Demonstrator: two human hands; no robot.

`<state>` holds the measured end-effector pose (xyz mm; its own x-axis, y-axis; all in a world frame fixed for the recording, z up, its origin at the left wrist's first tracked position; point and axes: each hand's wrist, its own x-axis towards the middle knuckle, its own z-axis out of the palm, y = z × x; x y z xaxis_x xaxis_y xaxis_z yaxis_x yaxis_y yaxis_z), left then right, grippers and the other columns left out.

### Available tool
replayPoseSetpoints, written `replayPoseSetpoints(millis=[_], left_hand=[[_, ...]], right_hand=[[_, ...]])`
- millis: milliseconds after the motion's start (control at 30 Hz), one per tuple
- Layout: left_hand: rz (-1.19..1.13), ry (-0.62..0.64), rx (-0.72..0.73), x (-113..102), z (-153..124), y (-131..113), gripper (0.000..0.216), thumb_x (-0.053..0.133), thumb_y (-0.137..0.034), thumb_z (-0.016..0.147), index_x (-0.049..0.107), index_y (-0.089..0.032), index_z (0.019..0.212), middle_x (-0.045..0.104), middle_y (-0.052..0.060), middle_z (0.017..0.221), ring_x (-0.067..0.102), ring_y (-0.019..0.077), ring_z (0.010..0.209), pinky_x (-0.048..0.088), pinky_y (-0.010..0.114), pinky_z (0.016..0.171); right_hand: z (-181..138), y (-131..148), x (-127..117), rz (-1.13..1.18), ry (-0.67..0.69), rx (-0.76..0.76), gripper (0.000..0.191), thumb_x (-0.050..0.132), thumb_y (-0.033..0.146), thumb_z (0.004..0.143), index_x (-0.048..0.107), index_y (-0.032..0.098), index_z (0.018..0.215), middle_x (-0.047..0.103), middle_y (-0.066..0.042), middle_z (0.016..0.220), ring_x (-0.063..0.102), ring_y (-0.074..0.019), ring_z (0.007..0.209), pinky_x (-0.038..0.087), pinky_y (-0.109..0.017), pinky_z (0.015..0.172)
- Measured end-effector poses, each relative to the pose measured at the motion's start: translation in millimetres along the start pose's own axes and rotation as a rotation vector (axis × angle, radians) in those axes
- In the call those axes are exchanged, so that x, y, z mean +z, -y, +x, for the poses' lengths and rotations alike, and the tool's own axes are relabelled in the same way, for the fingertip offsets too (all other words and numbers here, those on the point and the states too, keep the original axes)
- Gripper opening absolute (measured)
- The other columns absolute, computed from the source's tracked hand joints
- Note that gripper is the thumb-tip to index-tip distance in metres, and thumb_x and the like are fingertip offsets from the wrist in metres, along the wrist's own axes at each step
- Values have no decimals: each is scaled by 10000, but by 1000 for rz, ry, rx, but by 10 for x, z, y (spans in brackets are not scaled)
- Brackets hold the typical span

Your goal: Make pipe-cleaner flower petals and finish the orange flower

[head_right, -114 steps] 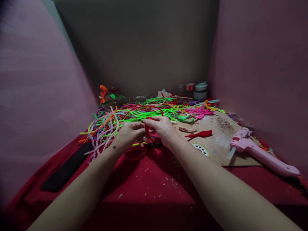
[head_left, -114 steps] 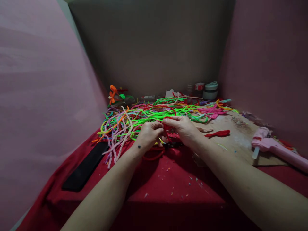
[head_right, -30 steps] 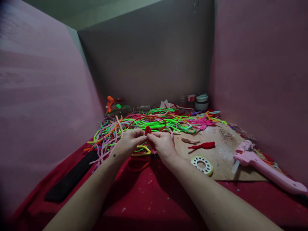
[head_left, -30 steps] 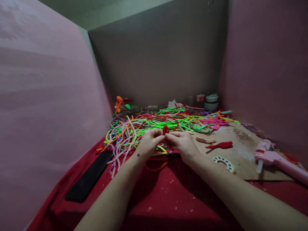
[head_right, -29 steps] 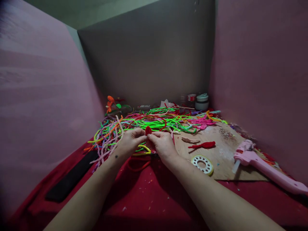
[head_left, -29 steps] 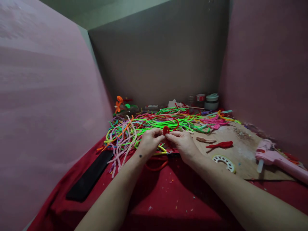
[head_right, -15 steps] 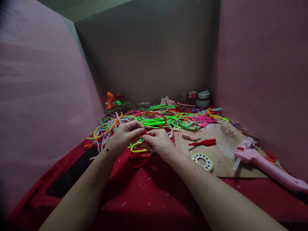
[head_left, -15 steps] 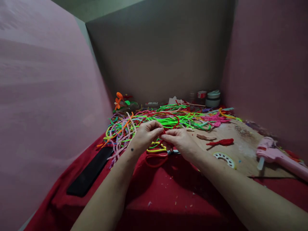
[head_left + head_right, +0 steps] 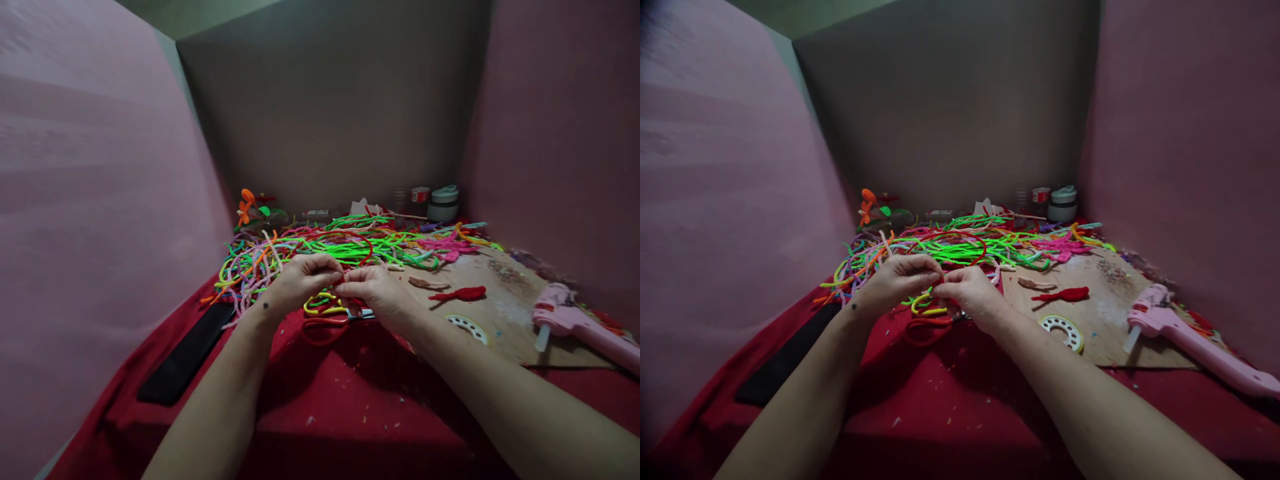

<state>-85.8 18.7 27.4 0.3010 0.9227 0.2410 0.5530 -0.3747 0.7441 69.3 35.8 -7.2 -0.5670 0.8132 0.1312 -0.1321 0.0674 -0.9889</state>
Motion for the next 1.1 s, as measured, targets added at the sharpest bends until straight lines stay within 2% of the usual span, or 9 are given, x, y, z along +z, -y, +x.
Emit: replayPoseSetpoints(millis=[133, 200, 333, 400, 600, 767, 867, 1033, 1100], left_hand=[[186, -51, 49, 17, 3, -3, 122, 546, -239, 714, 626, -152, 686, 588, -4, 650, 503, 101, 619, 377, 202, 583], [172, -74, 34, 30, 5, -5, 123, 554, -247, 709, 623, -151, 675, 576, -7, 634, 490, 93, 594, 368, 201, 564], [-236, -65, -116, 40, 5, 5, 188, 578, -327, 718, 608, -156, 790, 514, -40, 559, 388, 48, 429, 296, 181, 422], [-414, -43, -191, 52, 6, 19, 214, 604, -347, 705, 599, -146, 780, 491, -49, 511, 363, 38, 386, 259, 171, 381], [-627, -184, -270, 173, 38, 78, 229, 666, -316, 656, 534, -131, 622, 462, -52, 411, 348, 29, 316, 207, 155, 327], [-882, -141, -317, 215, 60, 91, 239, 701, -261, 604, 503, -128, 601, 466, -61, 452, 252, -10, 293, 158, 141, 314], [-823, -154, -312, 182, 57, 80, 235, 700, -279, 615, 523, -124, 622, 468, -56, 457, 271, -4, 299, 159, 147, 315], [-550, -198, -300, 144, 42, 52, 252, 696, -319, 637, 546, -117, 619, 423, -59, 403, 319, 16, 326, 176, 154, 327], [-590, -183, -305, 156, 43, 48, 265, 692, -316, 637, 514, -127, 586, 378, -74, 379, 277, 10, 317, 155, 157, 328]], right_hand=[[-10, 5, 16, -78, -23, 33, 234, 579, 231, 648, 507, 153, 439, 434, 43, 346, 342, -53, 347, 253, -212, 399], [-3, -2, 13, -52, -28, 28, 235, 591, 247, 643, 511, 151, 444, 442, 40, 358, 349, -54, 352, 252, -214, 400], [23, -17, -16, 58, -44, -5, 193, 604, 273, 641, 550, 138, 514, 482, 33, 421, 375, -57, 383, 266, -215, 417], [34, -23, -27, 69, -46, 2, 198, 607, 280, 639, 547, 136, 518, 484, 32, 428, 377, -56, 384, 268, -215, 419], [35, -21, -13, -1, -87, -19, 227, 593, 304, 638, 520, 140, 497, 459, 41, 410, 352, -53, 372, 253, -214, 407], [12, 11, 1, -129, -117, -67, 215, 552, 270, 653, 503, 146, 484, 436, 45, 408, 336, -54, 389, 238, -213, 407], [11, 18, 2, -131, -149, -73, 191, 549, 258, 649, 508, 147, 500, 442, 45, 421, 344, -57, 400, 249, -211, 412], [23, -25, -1, -159, -185, -78, 208, 534, 275, 668, 516, 147, 505, 445, 40, 428, 354, -62, 411, 257, -214, 420], [21, -44, 1, -219, -195, -111, 231, 531, 283, 682, 513, 147, 496, 447, 38, 430, 355, -61, 417, 253, -216, 425]])
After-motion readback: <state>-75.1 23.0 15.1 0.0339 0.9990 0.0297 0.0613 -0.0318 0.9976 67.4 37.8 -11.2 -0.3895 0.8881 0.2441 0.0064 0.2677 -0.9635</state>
